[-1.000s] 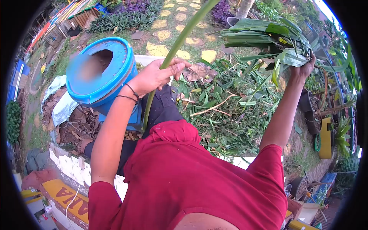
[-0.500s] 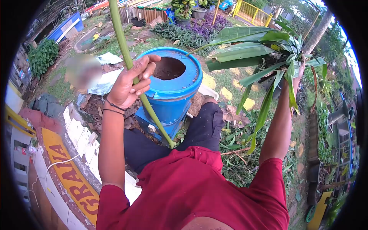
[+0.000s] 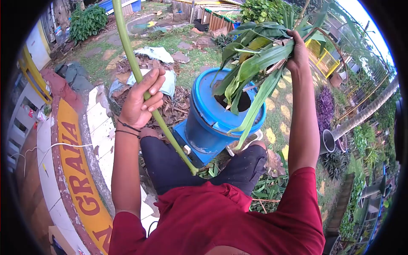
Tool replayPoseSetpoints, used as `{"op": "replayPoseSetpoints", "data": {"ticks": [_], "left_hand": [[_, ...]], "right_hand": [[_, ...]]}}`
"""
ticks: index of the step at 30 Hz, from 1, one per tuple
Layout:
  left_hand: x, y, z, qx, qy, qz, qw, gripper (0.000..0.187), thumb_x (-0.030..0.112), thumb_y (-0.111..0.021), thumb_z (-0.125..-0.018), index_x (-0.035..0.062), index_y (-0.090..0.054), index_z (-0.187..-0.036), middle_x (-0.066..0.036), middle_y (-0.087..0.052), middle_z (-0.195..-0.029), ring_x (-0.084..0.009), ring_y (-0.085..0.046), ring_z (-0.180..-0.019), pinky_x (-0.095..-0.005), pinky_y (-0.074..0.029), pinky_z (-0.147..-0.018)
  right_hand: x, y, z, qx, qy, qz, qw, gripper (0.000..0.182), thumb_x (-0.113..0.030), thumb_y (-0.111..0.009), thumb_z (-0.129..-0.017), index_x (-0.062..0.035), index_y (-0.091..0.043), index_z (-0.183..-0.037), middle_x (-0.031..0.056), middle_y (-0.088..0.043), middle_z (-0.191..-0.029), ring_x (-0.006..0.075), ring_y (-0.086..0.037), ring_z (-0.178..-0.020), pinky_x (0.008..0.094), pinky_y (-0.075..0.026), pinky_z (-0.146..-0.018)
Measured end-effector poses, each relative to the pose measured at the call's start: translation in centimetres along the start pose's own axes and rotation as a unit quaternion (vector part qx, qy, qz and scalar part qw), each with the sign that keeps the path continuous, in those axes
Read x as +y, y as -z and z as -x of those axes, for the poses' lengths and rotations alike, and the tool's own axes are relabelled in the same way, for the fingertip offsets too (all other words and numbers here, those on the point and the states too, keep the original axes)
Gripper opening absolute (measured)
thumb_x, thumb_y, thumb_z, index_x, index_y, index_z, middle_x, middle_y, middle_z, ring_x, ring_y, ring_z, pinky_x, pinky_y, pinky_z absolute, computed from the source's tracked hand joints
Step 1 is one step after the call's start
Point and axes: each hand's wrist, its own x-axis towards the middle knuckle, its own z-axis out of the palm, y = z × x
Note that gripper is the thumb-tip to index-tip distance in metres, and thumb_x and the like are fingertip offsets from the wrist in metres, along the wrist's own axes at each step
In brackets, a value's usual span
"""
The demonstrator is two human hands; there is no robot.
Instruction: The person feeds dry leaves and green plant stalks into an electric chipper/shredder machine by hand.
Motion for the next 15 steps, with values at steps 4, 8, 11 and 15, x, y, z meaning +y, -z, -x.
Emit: {"op": "replayPoseSetpoints", "data": {"ticks": [4, 8, 11, 15], "left_hand": [[0.6, 1.1, -0.7, 0.006, 0.007, 0.005, 1.000, 0.026, 0.029, -0.047, -0.107, 0.0061, -0.056, -0.115, 0.007, -0.038, -0.073, 0.0005, -0.026, -0.043, -0.0166, -0.029, -0.042], [0.1, 0.0, -2.1, 0.002, 0.026, -0.024, 0.999, 0.025, 0.027, -0.048, -0.107, 0.0050, -0.056, -0.114, 0.008, -0.038, -0.073, 0.0003, -0.026, -0.043, -0.0168, -0.028, -0.042], [-0.9, -0.2, -3.2, -0.013, 0.034, -0.041, 0.999, 0.027, 0.029, -0.049, -0.106, 0.0041, -0.055, -0.115, 0.008, -0.038, -0.073, 0.0002, -0.026, -0.044, -0.0170, -0.028, -0.043], [-0.4, 1.1, -4.5, -0.011, 0.025, -0.050, 0.998, 0.028, 0.029, -0.049, -0.107, 0.0040, -0.055, -0.116, 0.008, -0.038, -0.074, 0.0006, -0.026, -0.044, -0.0168, -0.028, -0.043]], "right_hand": [[2.4, -2.3, -1.6, -0.031, -0.068, 0.120, 0.990, 0.022, -0.025, -0.068, -0.089, -0.0039, -0.064, -0.095, 0.0067, -0.067, -0.075, 0.0202, -0.067, -0.062, 0.0354, -0.060, -0.063], [5.3, -3.1, -3.0, -0.063, -0.046, 0.218, 0.973, 0.027, -0.021, -0.070, -0.088, 0.0042, -0.065, -0.097, 0.0079, -0.067, -0.076, 0.0191, -0.068, -0.062, 0.0336, -0.058, -0.059], [7.9, -3.5, -3.4, -0.023, -0.056, 0.339, 0.939, 0.035, -0.022, -0.073, -0.082, 0.0094, -0.067, -0.096, 0.0134, -0.071, -0.081, 0.0201, -0.067, -0.061, 0.0340, -0.056, -0.060], [12.5, -4.0, -2.6, -0.018, 0.144, 0.323, 0.935, 0.032, -0.015, -0.073, -0.079, 0.0045, -0.070, -0.104, 0.0106, -0.074, -0.093, 0.0162, -0.068, -0.081, 0.0309, -0.053, -0.078]]}}
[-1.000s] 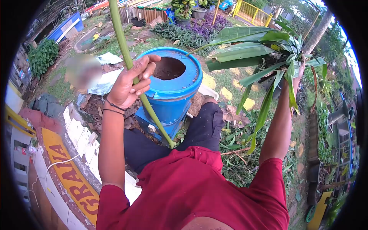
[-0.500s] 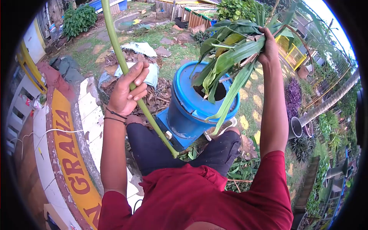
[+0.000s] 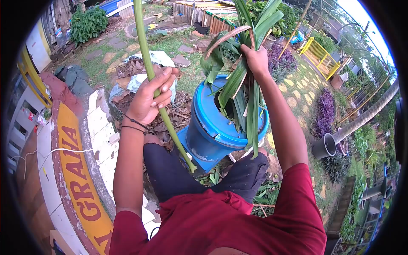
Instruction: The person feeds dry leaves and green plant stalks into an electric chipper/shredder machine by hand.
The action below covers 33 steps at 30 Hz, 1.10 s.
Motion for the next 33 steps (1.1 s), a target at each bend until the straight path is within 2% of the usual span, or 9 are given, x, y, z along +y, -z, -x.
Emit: {"op": "replayPoseSetpoints", "data": {"ticks": [8, 11, 15, 16, 22, 27, 29, 31, 33], "left_hand": [[0.5, 2.6, -2.6, 0.064, 0.021, -0.039, 0.997, 0.030, 0.032, -0.051, -0.106, 0.0043, -0.054, -0.118, 0.008, -0.038, -0.076, 0.0013, -0.025, -0.046, -0.0163, -0.026, -0.043], [-0.2, 1.9, -2.6, 0.063, 0.027, -0.055, 0.996, 0.031, 0.033, -0.053, -0.105, 0.0045, -0.055, -0.117, 0.009, -0.038, -0.076, 0.0015, -0.025, -0.046, -0.0161, -0.026, -0.044], [0.1, 1.9, -2.2, 0.086, 0.007, -0.055, 0.995, 0.030, 0.033, -0.052, -0.105, 0.0053, -0.055, -0.117, 0.009, -0.038, -0.075, 0.0016, -0.026, -0.046, -0.0159, -0.026, -0.044], [-0.2, 2.2, -2.0, 0.081, 0.004, -0.039, 0.996, 0.029, 0.032, -0.052, -0.105, 0.0055, -0.055, -0.117, 0.009, -0.038, -0.075, 0.0017, -0.026, -0.046, -0.0158, -0.026, -0.044], [-0.9, 3.3, -2.5, 0.084, 0.008, -0.011, 0.996, 0.028, 0.032, -0.051, -0.106, 0.0067, -0.055, -0.117, 0.009, -0.037, -0.075, 0.0015, -0.025, -0.046, -0.0155, -0.026, -0.044], [-1.5, 1.7, -2.9, 0.057, 0.020, -0.021, 0.998, 0.029, 0.033, -0.052, -0.105, 0.0060, -0.055, -0.117, 0.008, -0.037, -0.075, 0.0010, -0.025, -0.046, -0.0163, -0.025, -0.044], [-1.9, 1.6, -3.3, 0.051, 0.023, -0.017, 0.998, 0.030, 0.033, -0.052, -0.105, 0.0055, -0.055, -0.117, 0.008, -0.037, -0.075, 0.0006, -0.025, -0.047, -0.0167, -0.025, -0.044], [-2.1, 1.3, -3.8, 0.043, 0.026, -0.026, 0.998, 0.031, 0.033, -0.053, -0.105, 0.0049, -0.055, -0.117, 0.008, -0.037, -0.075, 0.0004, -0.025, -0.047, -0.0169, -0.025, -0.045], [-2.1, 0.9, -4.0, 0.049, 0.030, -0.032, 0.998, 0.032, 0.033, -0.054, -0.104, 0.0044, -0.055, -0.118, 0.008, -0.038, -0.075, 0.0006, -0.026, -0.047, -0.0169, -0.025, -0.045]], "right_hand": [[-2.0, -3.9, 0.2, 0.041, 0.137, -0.148, 0.979, 0.024, -0.013, -0.074, -0.084, 0.0018, -0.067, -0.102, 0.0058, -0.070, -0.093, 0.0120, -0.064, -0.081, 0.0285, -0.050, -0.075], [-2.3, -4.8, -0.4, 0.104, 0.112, -0.290, 0.945, 0.025, -0.012, -0.075, -0.085, -0.0001, -0.061, -0.101, 0.0031, -0.065, -0.093, 0.0119, -0.059, -0.080, 0.0294, -0.049, -0.075], [-1.9, -4.3, 2.9, 0.079, 0.150, -0.217, 0.961, 0.030, -0.011, -0.075, -0.085, 0.0027, -0.060, -0.107, 0.0061, -0.066, -0.097, 0.0153, -0.061, -0.085, 0.0315, -0.050, -0.082], [-2.6, -3.5, 4.1, 0.093, 0.149, -0.199, 0.964, 0.023, -0.007, -0.073, -0.085, 0.0008, -0.064, -0.105, 0.0034, -0.067, -0.096, 0.0121, -0.061, -0.083, 0.0295, -0.050, -0.078], [-0.9, 1.6, 9.4, 0.102, 0.096, -0.092, 0.986, 0.023, -0.013, -0.073, -0.086, 0.0060, -0.065, -0.096, 0.0080, -0.067, -0.086, 0.0154, -0.061, -0.074, 0.0328, -0.050, -0.071], [2.5, 4.5, 13.4, 0.108, 0.000, -0.004, 0.994, 0.028, -0.016, -0.071, -0.087, 0.0060, -0.064, -0.102, 0.0131, -0.069, -0.093, 0.0211, -0.065, -0.085, 0.0360, -0.052, -0.080], [3.0, 5.3, 14.3, 0.039, -0.045, 0.079, 0.995, 0.033, -0.017, -0.071, -0.086, 0.0067, -0.063, -0.107, 0.0151, -0.069, -0.097, 0.0224, -0.065, -0.088, 0.0374, -0.052, -0.083], [6.8, 5.6, 13.0, -0.069, 0.005, 0.018, 0.997, 0.034, -0.016, -0.070, -0.086, 0.0056, -0.062, -0.111, 0.0133, -0.070, -0.098, 0.0208, -0.065, -0.086, 0.0368, -0.051, -0.082], [5.0, 4.8, 13.2, -0.093, -0.017, 0.018, 0.995, 0.029, -0.017, -0.071, -0.087, 0.0031, -0.064, -0.107, 0.0113, -0.070, -0.096, 0.0180, -0.065, -0.084, 0.0347, -0.051, -0.080]]}}
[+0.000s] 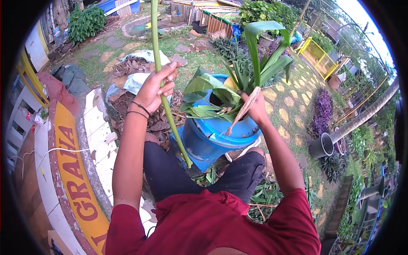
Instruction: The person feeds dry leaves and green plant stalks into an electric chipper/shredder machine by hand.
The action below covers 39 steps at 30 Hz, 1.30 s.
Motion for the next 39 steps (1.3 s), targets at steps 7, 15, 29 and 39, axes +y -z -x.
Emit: {"op": "replayPoseSetpoints", "data": {"ticks": [7, 15, 29, 39], "left_hand": [[-1.2, -0.9, -0.8, -0.003, 0.032, -0.129, 0.991, 0.041, 0.038, -0.054, -0.103, 0.0030, -0.057, -0.124, 0.008, -0.043, -0.079, 0.0003, -0.028, -0.048, -0.0192, -0.026, -0.048], [-6.8, -2.2, -2.4, -0.068, 0.099, -0.287, 0.950, 0.038, 0.038, -0.054, -0.103, 0.0079, -0.062, -0.124, 0.005, -0.051, -0.082, -0.0019, -0.034, -0.052, -0.0220, -0.029, -0.048], [-7.3, -2.1, -3.0, -0.067, 0.092, -0.319, 0.941, 0.032, 0.038, -0.064, -0.097, 0.0094, -0.069, -0.109, 0.005, -0.061, -0.076, -0.0041, -0.045, -0.053, -0.0237, -0.034, -0.046], [-6.9, -2.7, -2.7, -0.096, 0.100, -0.359, 0.923, 0.036, 0.038, -0.058, -0.100, 0.0083, -0.067, -0.119, 0.006, -0.057, -0.080, -0.0023, -0.040, -0.057, -0.0208, -0.030, -0.050]], "right_hand": [[-3.0, -1.4, 0.6, -0.071, -0.126, -0.077, 0.986, 0.028, -0.024, -0.070, -0.094, 0.0007, -0.064, -0.105, 0.0053, -0.068, -0.087, 0.0135, -0.065, -0.079, 0.0307, -0.052, -0.070], [-3.7, -0.7, 0.5, -0.100, -0.106, -0.087, 0.985, 0.033, -0.029, -0.070, -0.095, 0.0011, -0.066, -0.107, 0.0042, -0.068, -0.088, 0.0106, -0.062, -0.077, 0.0300, -0.051, -0.071], [-3.8, 1.3, 0.6, -0.097, -0.085, 0.069, 0.989, 0.051, -0.041, -0.072, -0.091, 0.0037, -0.067, -0.115, 0.0140, -0.070, -0.103, 0.0206, -0.065, -0.091, 0.0364, -0.051, -0.088], [-7.9, 2.6, -1.0, -0.150, -0.146, 0.057, 0.976, 0.055, -0.045, -0.074, -0.089, 0.0051, -0.067, -0.110, 0.0072, -0.069, -0.097, 0.0142, -0.063, -0.087, 0.0315, -0.052, -0.078]]}}
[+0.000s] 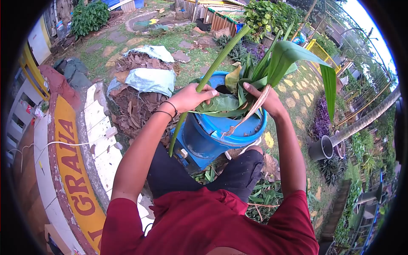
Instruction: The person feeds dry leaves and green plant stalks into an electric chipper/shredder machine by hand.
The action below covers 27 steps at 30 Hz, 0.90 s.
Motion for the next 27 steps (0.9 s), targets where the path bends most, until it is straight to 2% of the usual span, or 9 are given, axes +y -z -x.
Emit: {"op": "replayPoseSetpoints", "data": {"ticks": [7, 11, 13, 16, 17, 19, 23, 25, 27], "left_hand": [[-0.2, 0.0, -0.2, -0.001, -0.003, 0.001, 1.000, 0.034, 0.036, -0.058, -0.100, 0.0100, -0.068, -0.119, 0.006, -0.057, -0.080, -0.0036, -0.040, -0.054, -0.0222, -0.031, -0.049], [-0.4, 0.0, -0.4, 0.005, -0.009, -0.015, 1.000, 0.033, 0.036, -0.058, -0.100, 0.0104, -0.068, -0.118, 0.006, -0.057, -0.080, -0.0041, -0.039, -0.053, -0.0220, -0.031, -0.049], [-0.3, 0.1, -0.4, -0.006, -0.006, -0.028, 1.000, 0.032, 0.036, -0.058, -0.100, 0.0106, -0.068, -0.117, 0.006, -0.057, -0.081, -0.0034, -0.040, -0.054, -0.0215, -0.031, -0.049], [-0.1, 0.1, 0.0, -0.011, 0.005, -0.003, 1.000, 0.032, 0.036, -0.058, -0.100, 0.0108, -0.068, -0.117, 0.006, -0.058, -0.081, -0.0028, -0.039, -0.054, -0.0208, -0.030, -0.049], [-0.1, 0.0, 0.0, -0.013, 0.005, -0.004, 1.000, 0.032, 0.036, -0.058, -0.100, 0.0108, -0.068, -0.117, 0.006, -0.058, -0.081, -0.0028, -0.039, -0.054, -0.0208, -0.030, -0.049], [-0.2, 0.0, -0.1, -0.013, 0.006, 0.011, 1.000, 0.033, 0.037, -0.058, -0.100, 0.0107, -0.068, -0.117, 0.006, -0.058, -0.082, -0.0024, -0.039, -0.053, -0.0205, -0.030, -0.048], [-0.2, -0.1, -0.2, -0.011, -0.003, 0.003, 1.000, 0.033, 0.038, -0.058, -0.100, 0.0114, -0.068, -0.117, 0.006, -0.058, -0.082, -0.0024, -0.039, -0.055, -0.0206, -0.031, -0.048], [-0.4, -0.1, -0.2, -0.011, 0.001, 0.010, 1.000, 0.033, 0.039, -0.058, -0.100, 0.0124, -0.068, -0.117, 0.007, -0.058, -0.082, -0.0022, -0.040, -0.057, -0.0205, -0.031, -0.049], [-0.1, -0.2, 0.1, -0.010, 0.005, 0.005, 1.000, 0.033, 0.039, -0.059, -0.099, 0.0127, -0.068, -0.117, 0.007, -0.058, -0.082, -0.0022, -0.041, -0.058, -0.0205, -0.031, -0.049]], "right_hand": [[3.0, 0.5, -1.1, 0.110, 0.068, -0.077, 0.989, 0.038, -0.030, -0.069, -0.096, 0.0019, -0.064, -0.116, 0.0064, -0.067, -0.103, 0.0130, -0.062, -0.091, 0.0312, -0.050, -0.083], [7.4, -2.7, -2.6, 0.098, 0.021, -0.350, 0.931, 0.034, -0.028, -0.065, -0.099, 0.0019, -0.062, -0.113, 0.0043, -0.064, -0.102, 0.0119, -0.057, -0.092, 0.0313, -0.046, -0.084], [8.2, -2.3, -2.8, 0.101, 0.018, -0.330, 0.938, 0.034, -0.027, -0.062, -0.100, 0.0029, -0.062, -0.117, 0.0044, -0.064, -0.101, 0.0121, -0.058, -0.091, 0.0312, -0.047, -0.081], [5.0, -0.2, -1.9, 0.093, 0.015, -0.380, 0.920, 0.034, -0.024, -0.056, -0.103, 0.0039, -0.061, -0.122, 0.0090, -0.068, -0.105, 0.0169, -0.065, -0.087, 0.0331, -0.052, -0.077], [4.0, 0.7, -1.5, 0.081, 0.030, -0.402, 0.912, 0.044, -0.026, -0.059, -0.101, 0.0024, -0.054, -0.133, 0.0107, -0.067, -0.111, 0.0227, -0.067, -0.100, 0.0388, -0.054, -0.092], [4.3, 2.0, -1.7, 0.086, 0.025, -0.437, 0.895, 0.041, -0.027, -0.060, -0.100, 0.0026, -0.057, -0.128, 0.0111, -0.068, -0.111, 0.0232, -0.067, -0.098, 0.0378, -0.054, -0.092], [5.1, -0.6, -0.7, 0.091, 0.035, -0.158, 0.983, 0.043, -0.030, -0.064, -0.098, 0.0047, -0.064, -0.124, 0.0107, -0.067, -0.117, 0.0174, -0.064, -0.102, 0.0316, -0.049, -0.092], [5.4, -1.5, 0.0, 0.089, -0.010, -0.065, 0.994, 0.040, -0.025, -0.066, -0.096, -0.0021, -0.065, -0.128, 0.0081, -0.067, -0.121, 0.0170, -0.062, -0.108, 0.0319, -0.046, -0.097], [6.7, -1.1, -0.8, 0.049, -0.023, -0.197, 0.979, 0.042, -0.026, -0.065, -0.097, -0.0026, -0.062, -0.132, 0.0085, -0.066, -0.123, 0.0167, -0.061, -0.112, 0.0315, -0.045, -0.100]]}}
